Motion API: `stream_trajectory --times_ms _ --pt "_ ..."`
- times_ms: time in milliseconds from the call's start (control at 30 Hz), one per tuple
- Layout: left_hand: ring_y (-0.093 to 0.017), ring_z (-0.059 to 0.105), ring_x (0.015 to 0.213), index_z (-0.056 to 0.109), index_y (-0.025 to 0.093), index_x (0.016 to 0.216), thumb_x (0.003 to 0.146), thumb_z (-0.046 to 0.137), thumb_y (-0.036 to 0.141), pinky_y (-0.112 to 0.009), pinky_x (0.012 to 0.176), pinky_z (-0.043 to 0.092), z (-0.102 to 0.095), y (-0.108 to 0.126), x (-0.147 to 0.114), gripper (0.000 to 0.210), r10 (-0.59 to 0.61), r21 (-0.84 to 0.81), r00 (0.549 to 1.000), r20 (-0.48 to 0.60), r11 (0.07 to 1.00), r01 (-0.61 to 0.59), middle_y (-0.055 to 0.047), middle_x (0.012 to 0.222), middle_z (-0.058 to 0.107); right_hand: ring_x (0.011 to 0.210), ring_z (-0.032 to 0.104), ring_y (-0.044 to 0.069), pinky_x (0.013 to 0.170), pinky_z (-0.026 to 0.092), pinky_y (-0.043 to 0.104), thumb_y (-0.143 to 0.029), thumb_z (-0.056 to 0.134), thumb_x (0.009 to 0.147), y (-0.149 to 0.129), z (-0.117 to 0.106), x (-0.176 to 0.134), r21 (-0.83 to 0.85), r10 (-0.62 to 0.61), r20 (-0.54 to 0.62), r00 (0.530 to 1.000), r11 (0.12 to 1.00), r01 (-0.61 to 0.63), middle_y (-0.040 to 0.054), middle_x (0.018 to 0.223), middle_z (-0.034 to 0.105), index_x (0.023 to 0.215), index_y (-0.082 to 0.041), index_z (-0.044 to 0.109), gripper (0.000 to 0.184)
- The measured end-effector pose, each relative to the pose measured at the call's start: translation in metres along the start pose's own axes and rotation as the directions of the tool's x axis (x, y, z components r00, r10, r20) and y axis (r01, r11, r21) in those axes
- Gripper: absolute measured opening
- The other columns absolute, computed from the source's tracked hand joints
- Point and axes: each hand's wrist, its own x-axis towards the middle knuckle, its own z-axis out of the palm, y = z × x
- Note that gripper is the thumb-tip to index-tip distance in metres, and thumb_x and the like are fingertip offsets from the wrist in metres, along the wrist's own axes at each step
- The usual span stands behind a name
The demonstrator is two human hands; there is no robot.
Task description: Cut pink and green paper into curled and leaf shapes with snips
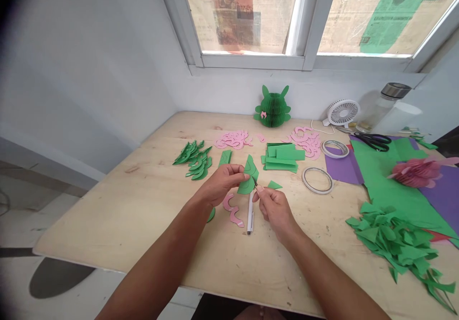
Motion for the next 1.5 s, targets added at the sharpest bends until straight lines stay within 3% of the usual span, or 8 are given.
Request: stream_trajectory --times_ms 1500 --pt "-0.008 0.039 0.054 0.050 0.015 0.054 0.063 0.062 0.024 -0.024 0.056 0.029 -0.011 0.003 0.000 0.017 0.006 0.097 0.996 0.086 0.995 -0.014 0.004 0.054 0.045 0.038 0.018 0.007 0.039 0.012 0.022 -0.056 0.052 0.080 0.000 0.000 0.000 -0.069 -0.013 0.036 0.999 0.998 0.016 -0.0094 0.040 0.027 0.067 -0.016 0.056 0.042"
